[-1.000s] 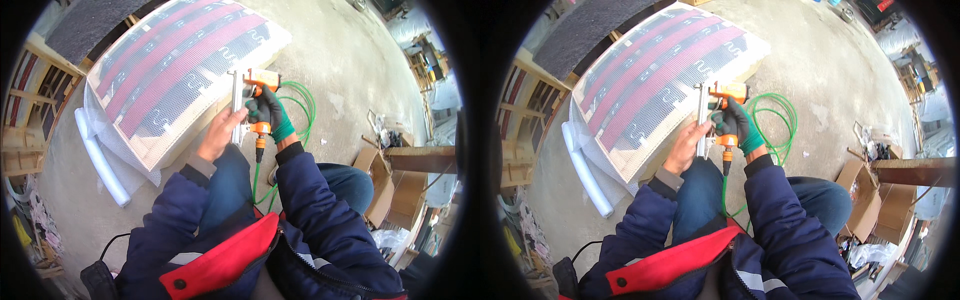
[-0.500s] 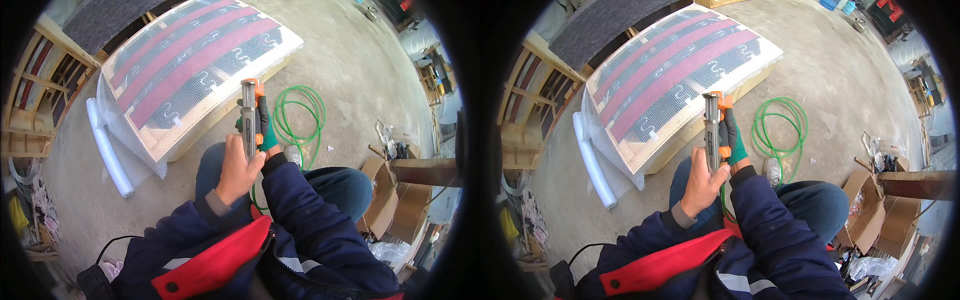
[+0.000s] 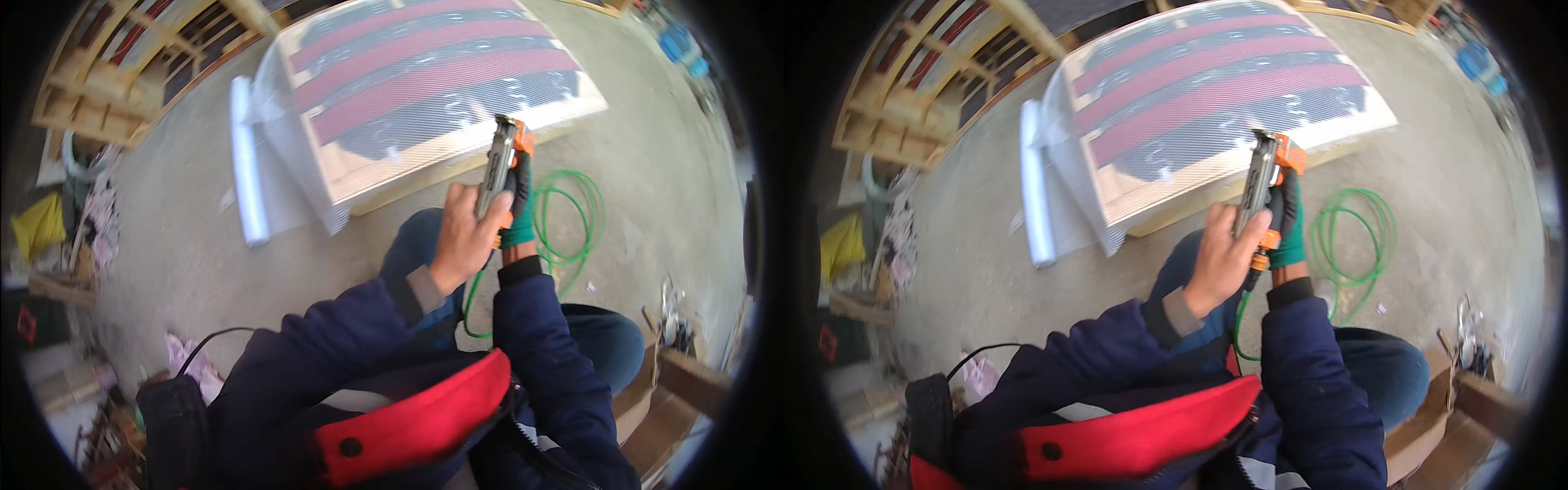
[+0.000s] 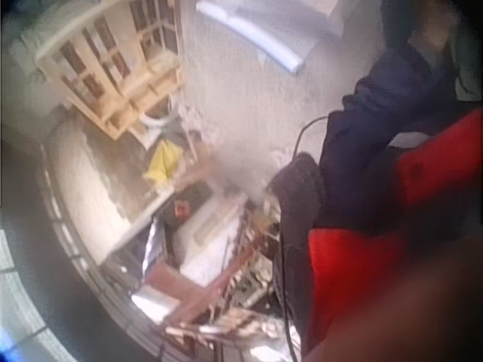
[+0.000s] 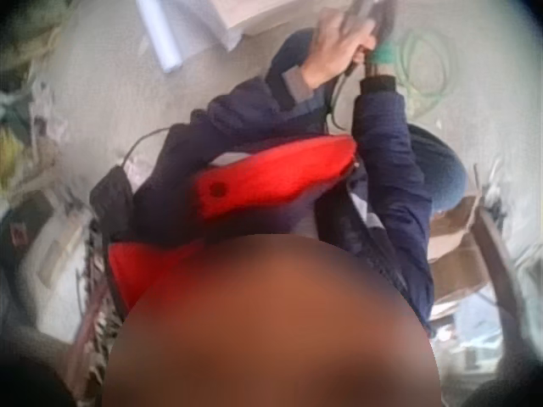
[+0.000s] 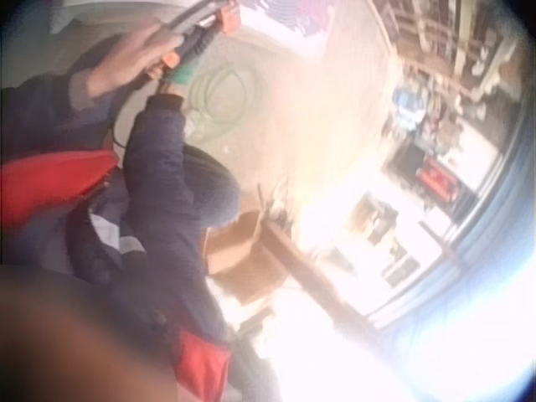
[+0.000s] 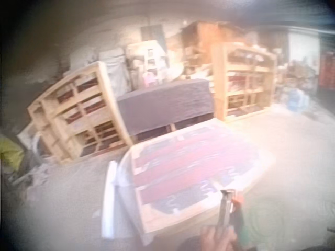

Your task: The person attaches a white mesh fabric to a wooden furniture frame using a pneumatic staple gun. They unroll the mesh, position it over the frame, and staple it along the edges while kneeling on the floor.

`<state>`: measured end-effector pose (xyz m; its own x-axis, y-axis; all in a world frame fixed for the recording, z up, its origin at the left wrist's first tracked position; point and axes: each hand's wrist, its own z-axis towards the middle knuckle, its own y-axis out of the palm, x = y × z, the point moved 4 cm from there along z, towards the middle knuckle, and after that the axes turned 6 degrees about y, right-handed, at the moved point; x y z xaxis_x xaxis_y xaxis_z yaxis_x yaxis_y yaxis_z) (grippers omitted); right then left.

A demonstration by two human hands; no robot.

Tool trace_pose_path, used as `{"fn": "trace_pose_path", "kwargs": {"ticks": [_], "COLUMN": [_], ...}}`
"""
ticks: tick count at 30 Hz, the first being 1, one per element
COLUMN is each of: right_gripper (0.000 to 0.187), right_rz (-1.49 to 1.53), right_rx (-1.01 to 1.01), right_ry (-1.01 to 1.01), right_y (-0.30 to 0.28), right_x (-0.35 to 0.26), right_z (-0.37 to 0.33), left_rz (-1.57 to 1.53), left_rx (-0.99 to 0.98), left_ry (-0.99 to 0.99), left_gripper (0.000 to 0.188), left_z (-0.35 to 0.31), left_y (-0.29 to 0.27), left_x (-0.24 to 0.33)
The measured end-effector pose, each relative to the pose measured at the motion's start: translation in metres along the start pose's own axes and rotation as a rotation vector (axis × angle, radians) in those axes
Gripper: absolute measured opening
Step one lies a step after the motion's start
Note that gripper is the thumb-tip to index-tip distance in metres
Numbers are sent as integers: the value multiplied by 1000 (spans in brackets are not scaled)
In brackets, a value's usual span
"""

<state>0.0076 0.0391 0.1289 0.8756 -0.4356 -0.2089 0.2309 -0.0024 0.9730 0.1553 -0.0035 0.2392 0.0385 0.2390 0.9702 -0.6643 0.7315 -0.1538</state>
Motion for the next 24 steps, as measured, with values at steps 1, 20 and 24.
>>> {"fn": "trace_pose_path", "kwargs": {"ticks": [1,20,24], "right_gripper": [49,38,32], "right_rz": [-63,-465,-817], "right_rx": [52,300,265], "right_ry": [23,258,179], "right_y": [-2,54,95], "right_x": [10,49,11], "right_z": [3,36,84], "left_rz": [-19,-542,-358], "left_rx": [28,243,153], "left_ry": [-56,-141,-46], "left_gripper": [44,33,42], "left_z": [5,17,65], "left_y": [-8,-62,-90], "left_x": [-5,-23,-47]}}
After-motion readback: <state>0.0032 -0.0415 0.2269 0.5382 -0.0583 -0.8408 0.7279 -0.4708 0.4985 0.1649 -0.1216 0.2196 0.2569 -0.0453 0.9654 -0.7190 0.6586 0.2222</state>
